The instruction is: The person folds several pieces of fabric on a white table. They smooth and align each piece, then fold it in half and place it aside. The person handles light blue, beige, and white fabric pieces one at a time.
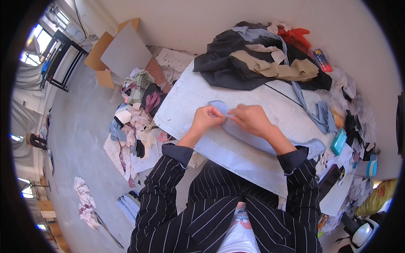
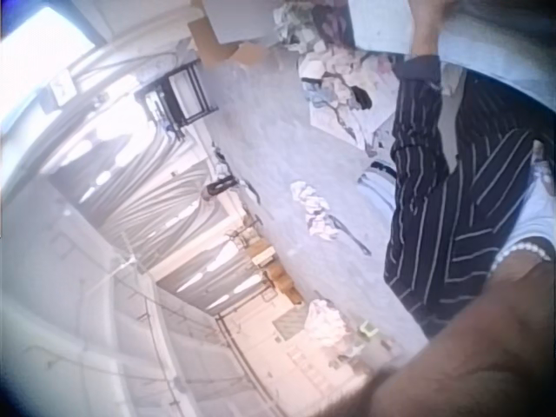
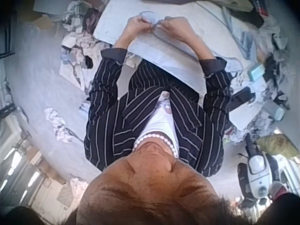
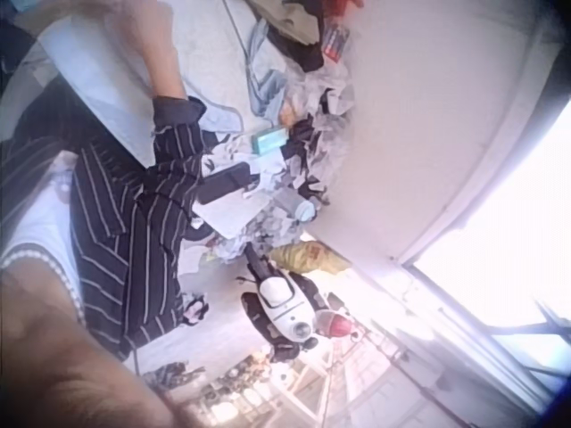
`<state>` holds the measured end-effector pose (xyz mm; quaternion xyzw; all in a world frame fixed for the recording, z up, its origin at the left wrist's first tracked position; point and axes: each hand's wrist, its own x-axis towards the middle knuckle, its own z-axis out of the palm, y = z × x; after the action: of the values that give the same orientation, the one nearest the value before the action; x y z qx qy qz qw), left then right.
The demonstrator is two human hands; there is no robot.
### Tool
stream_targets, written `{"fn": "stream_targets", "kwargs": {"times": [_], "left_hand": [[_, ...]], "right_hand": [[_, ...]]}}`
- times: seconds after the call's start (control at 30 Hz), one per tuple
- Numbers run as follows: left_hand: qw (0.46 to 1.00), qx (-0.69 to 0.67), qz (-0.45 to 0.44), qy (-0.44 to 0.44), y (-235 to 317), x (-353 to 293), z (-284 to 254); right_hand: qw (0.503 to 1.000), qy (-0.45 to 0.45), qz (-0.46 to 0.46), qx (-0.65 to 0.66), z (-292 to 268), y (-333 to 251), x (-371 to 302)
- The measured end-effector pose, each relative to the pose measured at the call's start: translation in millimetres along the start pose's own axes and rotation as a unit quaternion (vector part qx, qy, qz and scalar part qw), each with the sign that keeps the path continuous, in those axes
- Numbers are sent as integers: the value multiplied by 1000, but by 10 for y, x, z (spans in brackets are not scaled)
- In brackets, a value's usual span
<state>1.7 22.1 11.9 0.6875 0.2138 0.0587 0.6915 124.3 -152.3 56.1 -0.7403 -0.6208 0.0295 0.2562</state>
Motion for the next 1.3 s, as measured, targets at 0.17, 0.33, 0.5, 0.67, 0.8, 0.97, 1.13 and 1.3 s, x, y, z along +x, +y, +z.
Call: {"fn": "stream_targets", "kwargs": {"times": [0.17,0.33,0.5,0.67,0.8,0.97,1.13,1.3], "left_hand": [[932,239,240,128,-32,-95,263],[825,359,388,199,-99,-66,340],[807,370,401,224,-83,-25,369],[765,412,448,209,-35,3,317],[739,449,450,224,-36,-24,281],[732,460,448,229,-66,-20,264],[734,452,448,235,-95,-18,247],[732,458,449,231,-82,-30,229]], "right_hand": [[997,-13,43,59,146,154,129],[991,-9,94,98,219,185,99],[991,-9,85,103,228,162,98],[991,3,91,96,196,195,83],[985,51,107,126,164,176,154],[993,28,55,97,271,280,229],[991,39,63,109,312,360,225],[994,75,51,68,274,279,223]]}}
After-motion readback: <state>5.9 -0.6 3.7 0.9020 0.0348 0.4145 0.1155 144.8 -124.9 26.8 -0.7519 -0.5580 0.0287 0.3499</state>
